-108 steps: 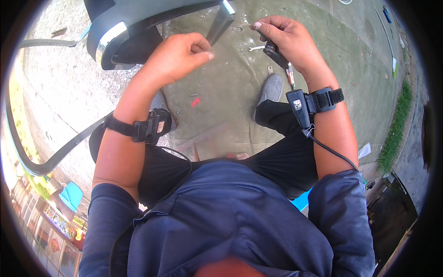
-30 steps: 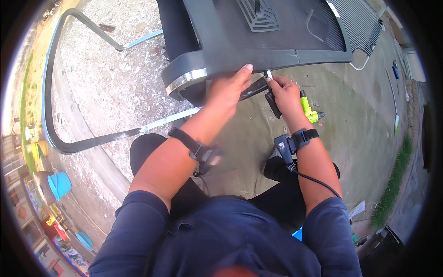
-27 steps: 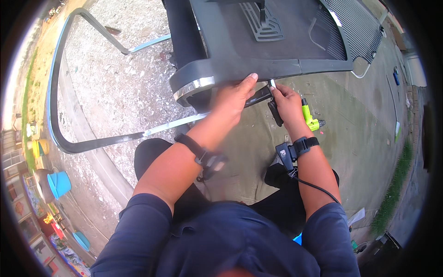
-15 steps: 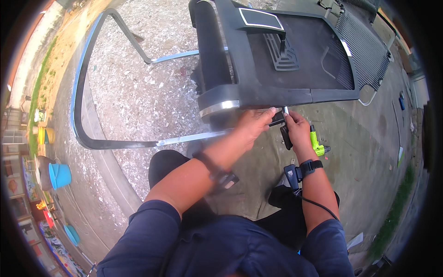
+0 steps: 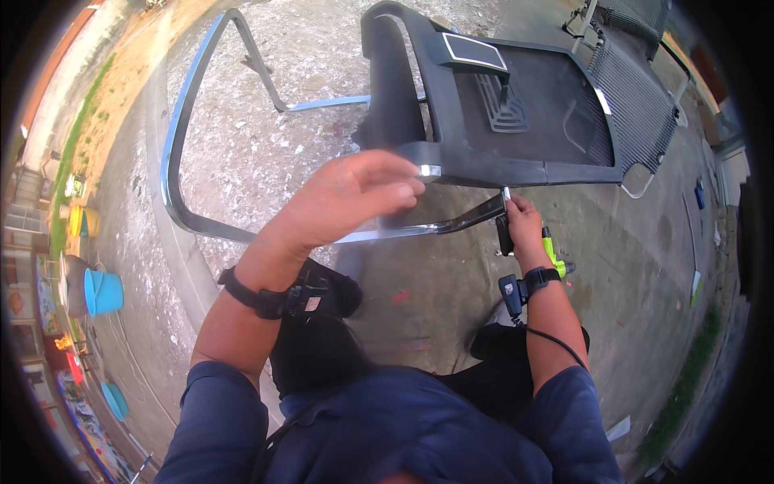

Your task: The person walks outside and flips a black office chair upside down. They use a screwdriver to remove a screw from the chair's metal frame, then use a sanding block to smooth the metal surface. Finally, they reattach the screw and flip the chair back upright.

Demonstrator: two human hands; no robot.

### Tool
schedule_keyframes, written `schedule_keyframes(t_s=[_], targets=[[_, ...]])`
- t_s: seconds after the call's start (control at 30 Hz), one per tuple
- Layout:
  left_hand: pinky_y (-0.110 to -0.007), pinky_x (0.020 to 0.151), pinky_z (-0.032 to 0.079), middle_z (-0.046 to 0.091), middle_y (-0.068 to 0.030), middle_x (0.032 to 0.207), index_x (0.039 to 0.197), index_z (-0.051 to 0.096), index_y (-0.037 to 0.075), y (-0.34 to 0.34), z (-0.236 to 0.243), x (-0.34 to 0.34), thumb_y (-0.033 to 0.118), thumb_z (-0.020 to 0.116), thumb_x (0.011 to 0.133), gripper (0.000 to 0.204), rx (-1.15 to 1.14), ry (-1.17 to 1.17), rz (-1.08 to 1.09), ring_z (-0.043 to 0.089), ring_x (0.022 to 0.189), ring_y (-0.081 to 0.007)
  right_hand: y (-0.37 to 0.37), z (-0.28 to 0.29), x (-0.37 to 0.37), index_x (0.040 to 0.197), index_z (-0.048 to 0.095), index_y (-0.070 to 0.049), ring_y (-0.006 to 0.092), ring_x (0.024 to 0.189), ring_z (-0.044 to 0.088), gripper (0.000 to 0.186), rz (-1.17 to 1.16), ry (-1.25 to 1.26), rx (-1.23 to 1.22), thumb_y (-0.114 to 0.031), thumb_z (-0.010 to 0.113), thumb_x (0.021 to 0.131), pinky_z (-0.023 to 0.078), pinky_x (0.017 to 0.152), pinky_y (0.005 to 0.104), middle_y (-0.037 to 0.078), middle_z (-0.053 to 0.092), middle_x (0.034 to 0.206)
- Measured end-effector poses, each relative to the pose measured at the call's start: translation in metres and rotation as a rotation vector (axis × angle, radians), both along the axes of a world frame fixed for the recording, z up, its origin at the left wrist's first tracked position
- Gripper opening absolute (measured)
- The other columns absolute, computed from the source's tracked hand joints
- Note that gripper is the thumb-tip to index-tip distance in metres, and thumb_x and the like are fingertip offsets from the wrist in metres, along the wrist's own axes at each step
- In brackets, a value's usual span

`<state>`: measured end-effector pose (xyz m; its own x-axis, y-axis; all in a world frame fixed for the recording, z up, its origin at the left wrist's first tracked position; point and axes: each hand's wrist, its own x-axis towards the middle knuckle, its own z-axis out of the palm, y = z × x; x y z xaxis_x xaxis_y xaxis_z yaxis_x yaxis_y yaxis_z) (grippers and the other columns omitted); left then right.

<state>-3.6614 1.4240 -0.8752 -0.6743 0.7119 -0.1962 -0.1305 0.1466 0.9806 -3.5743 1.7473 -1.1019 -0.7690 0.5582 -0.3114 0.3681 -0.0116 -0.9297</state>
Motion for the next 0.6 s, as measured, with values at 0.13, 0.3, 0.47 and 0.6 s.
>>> schedule_keyframes(t_s=[0.13, 0.3, 0.47, 0.6], targets=[[-0.029, 0.087, 0.051, 0.069, -0.0141, 0.112, 0.123, 0.057, -0.002, -0.096, 0.041, -0.027, 0.016, 0.057, 0.099, 0.03, -0.092, 0.623, 0.613, 0.067, 0.103, -0.0201, 0.002, -0.004, 0.002, 0.116, 0.067, 0.001, 0.0085, 0.076, 0.057, 0.03, -0.008, 0.036, -0.045, -0.02, 0.063, 0.095, 0.047, 0.069, 0.0261, 0.001, 0.067, 0.089], [-0.039, 0.101, 0.046, 0.06, -0.0215, 0.128, 0.131, 0.055, 0.0, -0.185, 0.047, -0.048, 0.03, 0.067, 0.091, 0.052, -0.776, 1.104, 0.921, 0.06, 0.119, -0.031, -0.006, 0.0, 0.001, 0.118, 0.064, 0.002, 0.0099, 0.083, 0.06, 0.032, -0.008, 0.048, -0.076, -0.02, 0.062, 0.096, 0.048, 0.073, 0.0266, 0.004, 0.068, 0.097], [-0.028, 0.079, 0.052, 0.066, -0.0125, 0.11, 0.14, 0.043, 0.0, -0.21, 0.008, -0.048, 0.026, 0.065, 0.094, 0.057, -0.686, 0.671, 0.939, 0.067, 0.094, -0.018, -0.014, 0.005, 0.001, 0.121, 0.062, 0.002, 0.0106, 0.085, 0.06, 0.034, -0.017, 0.05, -0.094, -0.02, 0.062, 0.096, 0.048, 0.075, 0.0271, 0.005, 0.068, 0.101], [-0.024, 0.061, 0.051, 0.066, -0.0084, 0.098, 0.138, 0.045, 0.001, -0.195, 0.009, -0.042, 0.024, 0.058, 0.098, 0.048, -0.445, 0.481, 1.007, 0.067, 0.07, -0.0136, -0.011, 0.005, 0.004, 0.128, 0.057, 0.002, 0.0102, 0.087, 0.058, 0.036, -0.037, 0.031, -0.09, -0.018, 0.058, 0.098, 0.047, 0.075, 0.0264, 0.003, 0.066, 0.103]])
